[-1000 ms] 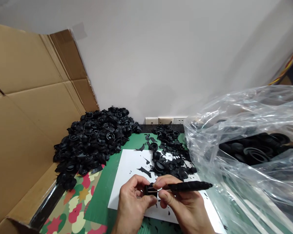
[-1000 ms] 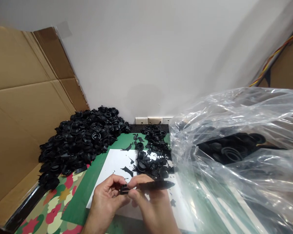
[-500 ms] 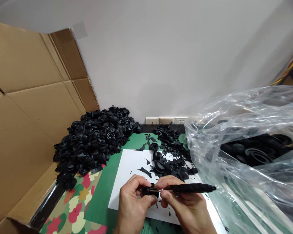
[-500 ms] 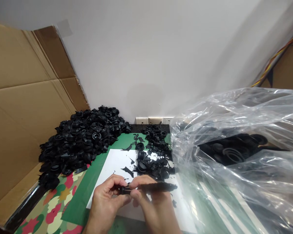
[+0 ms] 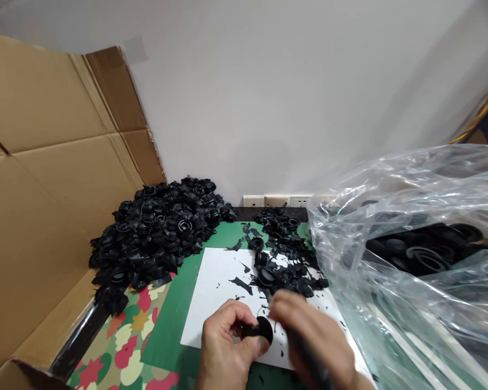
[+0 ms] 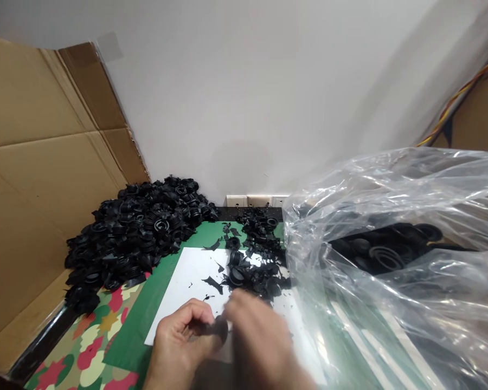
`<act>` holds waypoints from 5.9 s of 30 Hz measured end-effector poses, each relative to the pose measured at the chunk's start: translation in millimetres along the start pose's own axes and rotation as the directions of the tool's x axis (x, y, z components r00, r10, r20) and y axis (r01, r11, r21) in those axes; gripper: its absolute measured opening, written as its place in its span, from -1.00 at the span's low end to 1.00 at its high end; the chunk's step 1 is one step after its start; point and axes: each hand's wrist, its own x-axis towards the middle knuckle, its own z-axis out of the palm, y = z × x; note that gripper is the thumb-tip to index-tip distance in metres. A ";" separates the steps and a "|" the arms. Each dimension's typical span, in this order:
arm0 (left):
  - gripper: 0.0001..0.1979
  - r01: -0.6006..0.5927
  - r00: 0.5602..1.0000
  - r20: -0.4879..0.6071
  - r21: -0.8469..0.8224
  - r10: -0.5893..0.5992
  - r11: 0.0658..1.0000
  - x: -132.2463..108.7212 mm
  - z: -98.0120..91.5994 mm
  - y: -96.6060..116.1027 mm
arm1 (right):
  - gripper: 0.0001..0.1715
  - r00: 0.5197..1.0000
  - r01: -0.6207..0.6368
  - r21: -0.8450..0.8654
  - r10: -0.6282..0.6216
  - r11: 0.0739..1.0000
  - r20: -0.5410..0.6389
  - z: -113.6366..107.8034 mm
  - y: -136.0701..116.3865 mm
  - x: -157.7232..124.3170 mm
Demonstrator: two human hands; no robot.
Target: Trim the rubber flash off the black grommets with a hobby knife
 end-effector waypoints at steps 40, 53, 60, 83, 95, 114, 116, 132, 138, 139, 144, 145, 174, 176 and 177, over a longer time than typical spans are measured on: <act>-0.57 0.130 0.988 -0.051 -0.214 -0.144 0.968 11.3 -7.0 0.7 | -0.64 0.649 -0.761 0.287 0.683 0.582 0.336 20.8 -6.8 8.0; -0.52 -0.020 1.000 -0.021 -0.053 0.019 0.998 7.9 -3.5 7.8 | -0.51 0.392 -0.868 0.483 0.754 0.114 0.527 25.1 -5.5 7.8; -0.62 0.069 0.996 -0.041 -0.097 -0.074 0.993 8.8 -1.8 5.7 | -0.49 0.356 -0.850 0.526 0.717 -0.018 0.599 26.0 -2.3 10.2; -0.66 -0.088 0.986 -0.139 0.044 0.093 0.995 14.8 -9.3 2.6 | -0.45 0.379 -0.907 0.400 0.674 0.133 0.634 27.0 4.1 1.9; -0.64 -0.104 0.952 -0.277 0.113 0.132 0.988 11.3 -2.2 -4.8 | -0.52 0.423 -0.885 0.435 0.673 0.165 0.606 24.7 -1.5 4.1; -0.67 0.095 0.986 -0.129 -0.110 -0.109 0.989 17.5 -9.5 2.9 | -0.46 0.349 -0.896 0.440 0.715 0.064 0.606 26.1 -0.4 3.2; -0.69 0.104 0.986 -0.118 -0.118 -0.118 0.987 17.3 -9.2 3.2 | -0.49 0.358 -0.899 0.431 0.707 0.084 0.610 26.0 -1.1 3.4; -0.58 -0.114 0.993 0.012 0.152 0.113 0.982 13.6 -13.2 6.8 | -0.41 0.348 -0.918 0.382 0.680 0.107 0.645 31.6 5.7 -1.4; -0.68 0.025 0.999 -0.031 -0.038 -0.027 0.999 17.1 -11.6 8.8 | -0.45 0.377 -0.914 0.371 0.683 0.164 0.626 29.9 2.7 -1.4; -0.68 0.059 0.998 -0.026 -0.085 -0.061 0.995 17.9 -11.5 7.9 | -0.45 0.386 -0.912 0.369 0.683 0.180 0.620 29.4 1.5 -1.2; -0.69 0.083 0.994 -0.047 -0.190 -0.094 0.978 18.9 -11.9 1.9 | -0.56 0.415 -0.902 0.355 0.712 0.244 0.566 26.5 -6.9 1.9; -0.69 0.071 0.995 -0.058 -0.193 -0.084 0.979 18.6 -12.0 1.4 | -0.59 0.414 -0.903 0.349 0.718 0.249 0.560 26.0 -8.5 2.6; -0.72 0.118 0.979 -0.134 -0.237 -0.153 0.964 15.7 -13.1 -4.4 | -0.49 0.396 -0.908 0.364 0.714 0.209 0.578 37.4 4.0 -9.8; -0.73 0.127 0.976 -0.141 -0.236 -0.163 0.964 15.4 -13.2 -4.4 | -0.50 0.396 -0.908 0.364 0.712 0.208 0.580 37.0 3.2 -9.1; -0.73 0.128 0.976 -0.143 -0.236 -0.164 0.963 15.1 -13.3 -4.3 | -0.51 0.396 -0.908 0.364 0.710 0.208 0.582 37.0 2.9 -8.8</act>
